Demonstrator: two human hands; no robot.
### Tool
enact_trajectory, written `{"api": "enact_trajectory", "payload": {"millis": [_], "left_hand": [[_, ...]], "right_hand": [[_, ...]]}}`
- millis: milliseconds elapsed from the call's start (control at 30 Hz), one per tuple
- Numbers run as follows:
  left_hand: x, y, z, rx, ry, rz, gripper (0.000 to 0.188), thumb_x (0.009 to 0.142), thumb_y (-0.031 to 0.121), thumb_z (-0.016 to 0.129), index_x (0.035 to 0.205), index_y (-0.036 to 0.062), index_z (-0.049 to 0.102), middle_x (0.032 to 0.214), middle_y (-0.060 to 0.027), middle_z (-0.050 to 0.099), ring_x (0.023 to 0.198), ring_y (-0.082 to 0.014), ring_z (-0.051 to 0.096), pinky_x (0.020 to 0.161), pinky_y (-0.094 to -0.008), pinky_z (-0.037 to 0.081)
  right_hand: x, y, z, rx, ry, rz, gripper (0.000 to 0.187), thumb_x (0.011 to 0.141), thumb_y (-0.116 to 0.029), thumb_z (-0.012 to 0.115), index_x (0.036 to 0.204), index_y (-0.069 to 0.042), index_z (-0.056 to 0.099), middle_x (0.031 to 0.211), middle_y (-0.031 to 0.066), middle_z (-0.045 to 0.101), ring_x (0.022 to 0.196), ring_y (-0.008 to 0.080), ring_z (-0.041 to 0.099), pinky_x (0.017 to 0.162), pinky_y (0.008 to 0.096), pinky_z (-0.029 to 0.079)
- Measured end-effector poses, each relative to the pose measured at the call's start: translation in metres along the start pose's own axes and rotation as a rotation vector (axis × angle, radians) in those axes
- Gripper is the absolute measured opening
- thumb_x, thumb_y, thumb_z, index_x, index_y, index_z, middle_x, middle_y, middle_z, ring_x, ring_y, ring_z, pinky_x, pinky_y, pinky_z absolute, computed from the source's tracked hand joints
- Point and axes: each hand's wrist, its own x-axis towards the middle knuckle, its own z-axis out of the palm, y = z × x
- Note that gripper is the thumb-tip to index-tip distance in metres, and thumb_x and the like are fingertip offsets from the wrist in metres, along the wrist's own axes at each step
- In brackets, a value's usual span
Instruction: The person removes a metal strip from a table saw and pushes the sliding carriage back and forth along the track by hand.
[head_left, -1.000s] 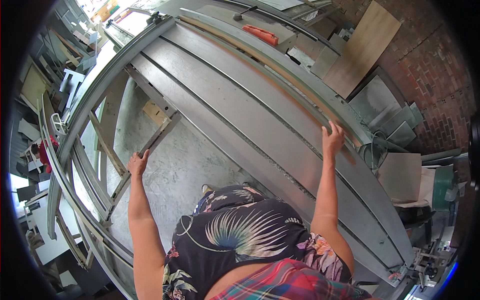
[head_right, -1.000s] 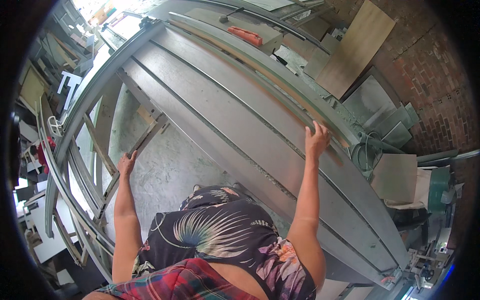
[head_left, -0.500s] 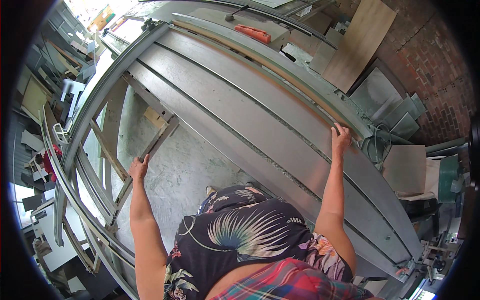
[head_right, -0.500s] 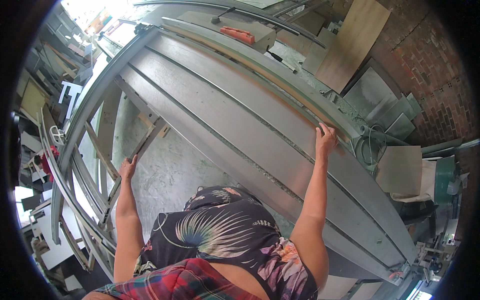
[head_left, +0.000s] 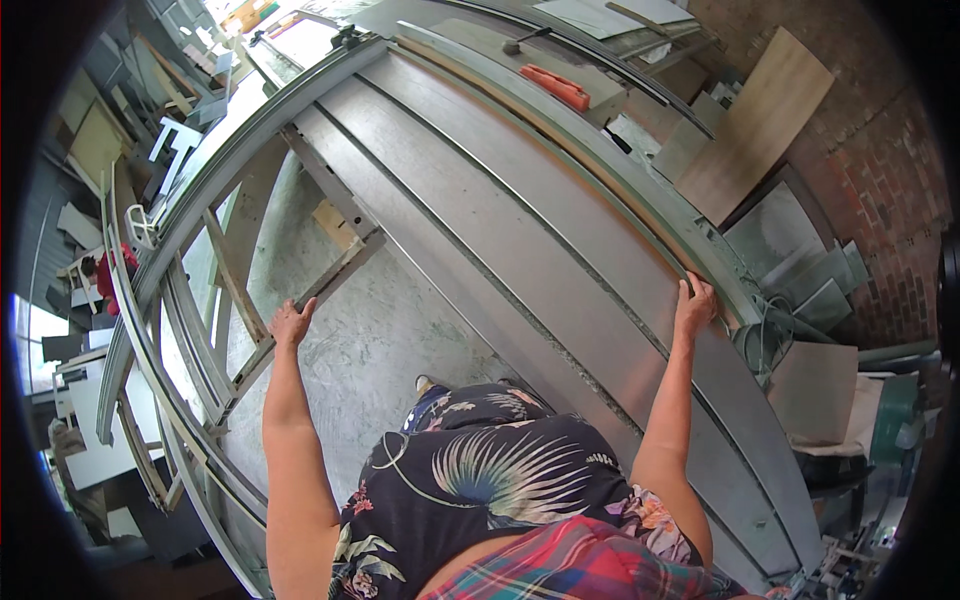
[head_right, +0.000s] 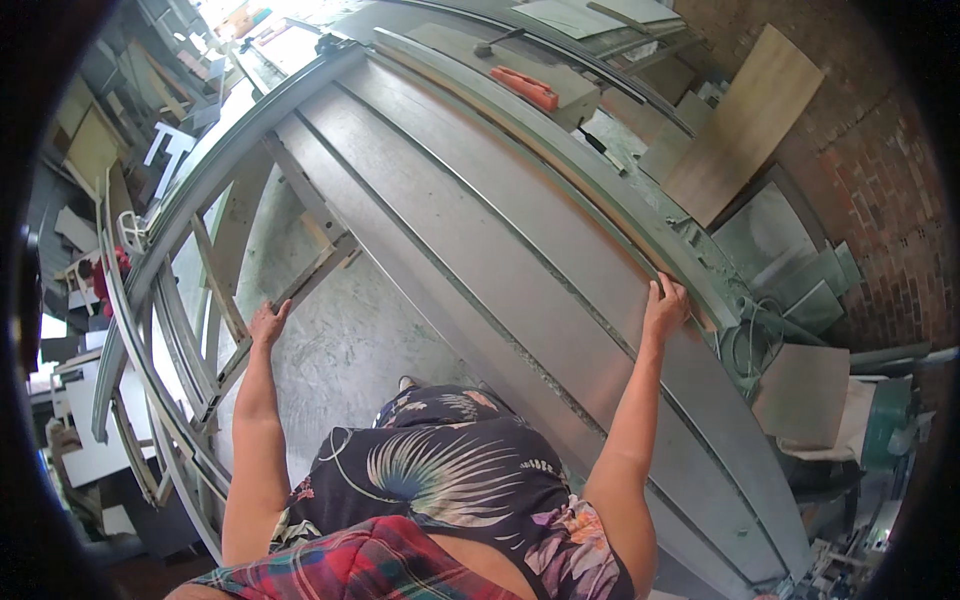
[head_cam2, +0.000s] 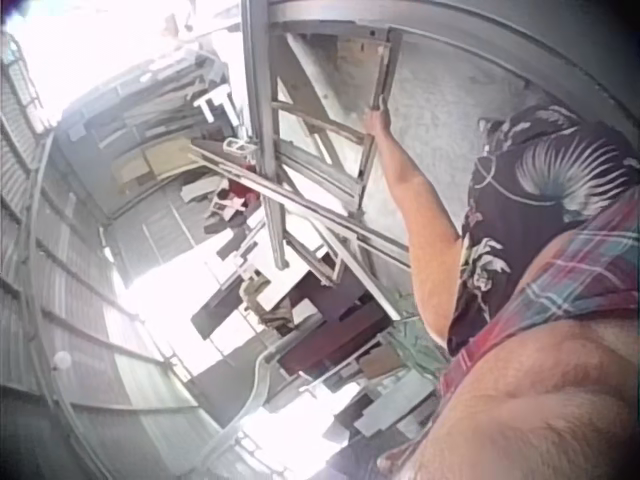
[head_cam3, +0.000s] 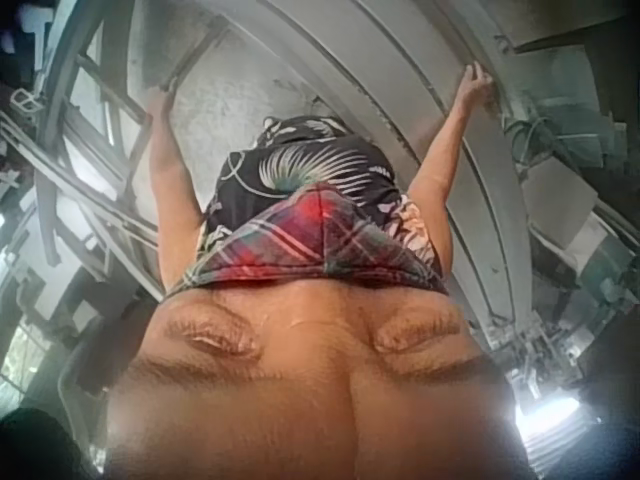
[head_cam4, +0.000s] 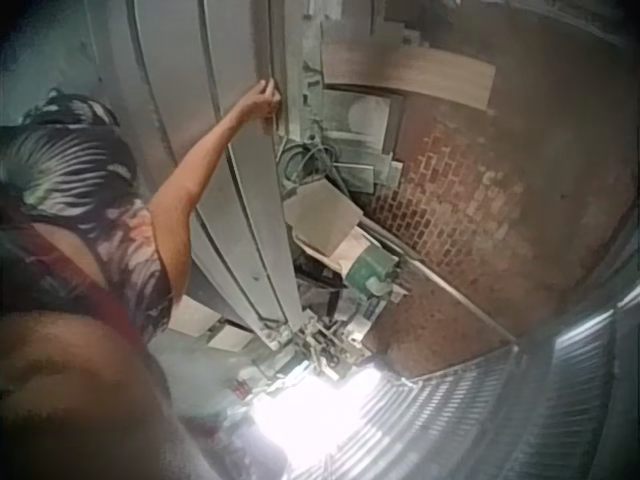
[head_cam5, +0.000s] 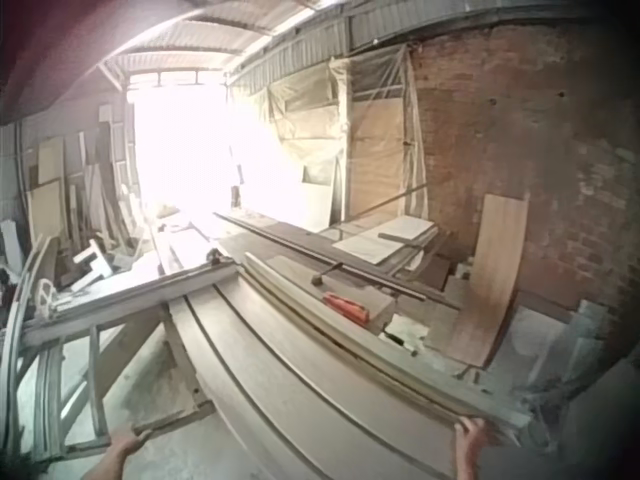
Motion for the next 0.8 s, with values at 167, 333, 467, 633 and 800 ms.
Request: {"api": "enact_trajectory", "payload": {"millis": [167,333,467,633,800], "left_hand": [[0.001,-0.002,0.001,0.008,-0.027,-0.028,0.088,0.076,0.076,0.041,0.132,0.0091,0.044,0.126,-0.0218,0.051,0.119,-0.0378,0.045,0.102,-0.0505,0.03],[0.004,-0.008,0.003,-0.006,-0.049,-0.023,0.089,0.077,0.076,0.039,0.135,0.0087,0.04,0.13,-0.0224,0.046,0.122,-0.0386,0.042,0.103,-0.0507,0.028],[0.005,-0.007,0.001,-0.004,-0.041,-0.018,0.09,0.077,0.076,0.039,0.136,0.0086,0.038,0.131,-0.0226,0.045,0.123,-0.0383,0.041,0.103,-0.0513,0.027],[0.001,-0.003,-0.003,-0.024,-0.048,-0.032,0.09,0.077,0.076,0.04,0.136,0.0086,0.038,0.13,-0.0223,0.046,0.124,-0.0373,0.041,0.104,-0.0516,0.026],[0.002,-0.003,-0.002,-0.026,-0.045,-0.035,0.089,0.076,0.075,0.041,0.136,0.0085,0.039,0.13,-0.0217,0.046,0.124,-0.0363,0.041,0.104,-0.0516,0.026]], "right_hand": [[0.003,-0.004,0.004,0.007,0.017,-0.028,0.026,0.08,-0.024,0.067,0.105,-0.021,0.067,0.1,0.0022,0.06,0.1,0.0243,0.055,0.091,0.0443,0.038],[0.003,-0.001,0.01,0.008,0.034,-0.072,0.026,0.08,-0.024,0.066,0.105,-0.02,0.067,0.101,0.0028,0.06,0.1,0.0252,0.055,0.092,0.0448,0.038],[0.001,-0.002,0.011,-0.002,0.023,-0.067,0.025,0.081,-0.025,0.064,0.106,-0.02,0.067,0.101,0.0031,0.06,0.099,0.0254,0.055,0.092,0.0451,0.037],[0.002,-0.006,0.01,0.067,0.017,-0.039,0.025,0.083,-0.026,0.062,0.106,-0.018,0.067,0.1,0.0054,0.059,0.099,0.0265,0.055,0.094,0.0445,0.036],[0.003,-0.001,0.016,0.033,0.025,-0.051,0.025,0.083,-0.026,0.062,0.105,-0.017,0.068,0.1,0.0061,0.059,0.098,0.0275,0.055,0.093,0.0438,0.037]]}}
